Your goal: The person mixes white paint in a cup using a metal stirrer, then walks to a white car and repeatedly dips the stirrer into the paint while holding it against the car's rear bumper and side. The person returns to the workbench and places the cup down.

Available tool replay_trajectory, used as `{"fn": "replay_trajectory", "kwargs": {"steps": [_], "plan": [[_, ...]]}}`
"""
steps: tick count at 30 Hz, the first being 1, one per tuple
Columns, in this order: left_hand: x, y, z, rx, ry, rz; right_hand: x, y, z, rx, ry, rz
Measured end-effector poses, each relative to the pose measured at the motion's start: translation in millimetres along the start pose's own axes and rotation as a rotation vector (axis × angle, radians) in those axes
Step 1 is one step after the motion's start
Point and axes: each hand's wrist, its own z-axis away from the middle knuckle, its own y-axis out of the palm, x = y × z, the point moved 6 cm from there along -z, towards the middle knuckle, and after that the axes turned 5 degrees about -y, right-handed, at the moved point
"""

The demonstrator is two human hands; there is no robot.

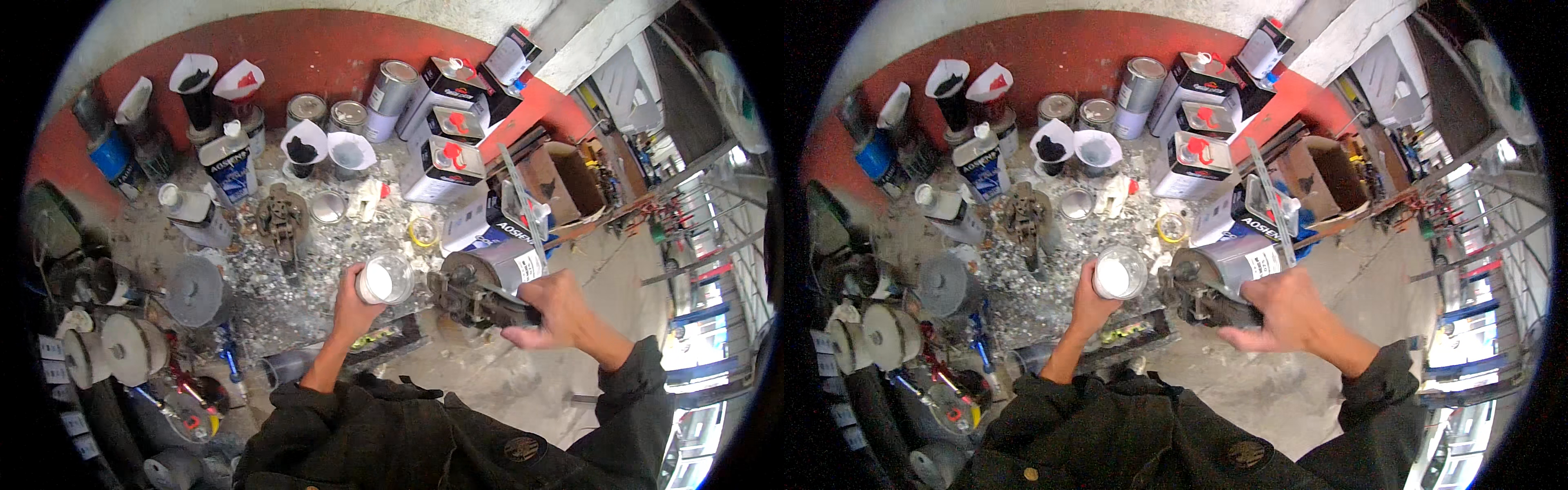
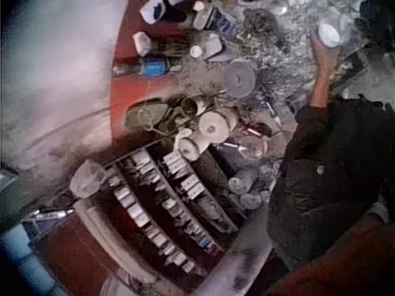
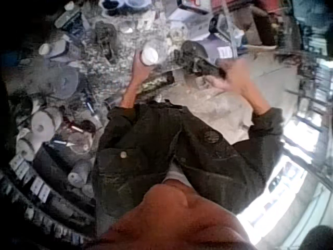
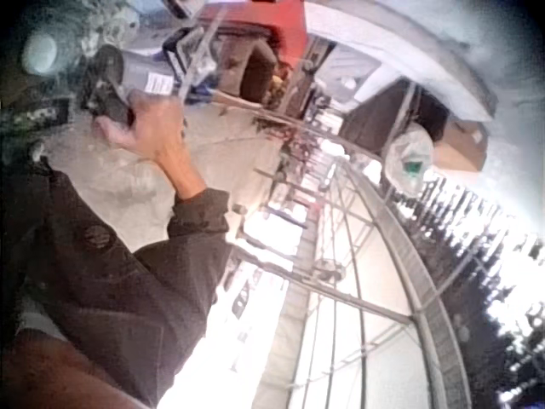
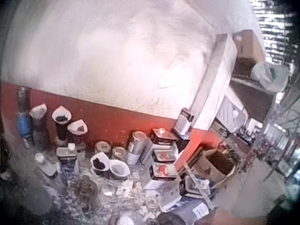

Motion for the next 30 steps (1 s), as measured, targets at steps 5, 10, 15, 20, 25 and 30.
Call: {"fn": "replay_trajectory", "kwargs": {"steps": [5,10,15,20,25,30], "plan": [[-10,24,1,0.021,0.089,0.019,41,-28,-30,0.143,-0.259,0.217],[-12,39,1,0.016,0.106,0.055,58,-26,-52,0.293,-0.411,0.364],[-21,54,3,0.072,0.120,0.119,73,-30,-56,0.329,-0.406,0.404],[-14,58,1,0.070,0.111,0.121,77,-30,-61,0.329,-0.431,0.418],[-16,52,-3,0.032,0.129,0.145,74,-33,-65,0.298,-0.474,0.445],[-14,54,-4,0.042,0.098,0.143,75,-36,-66,0.297,-0.463,0.453]]}}
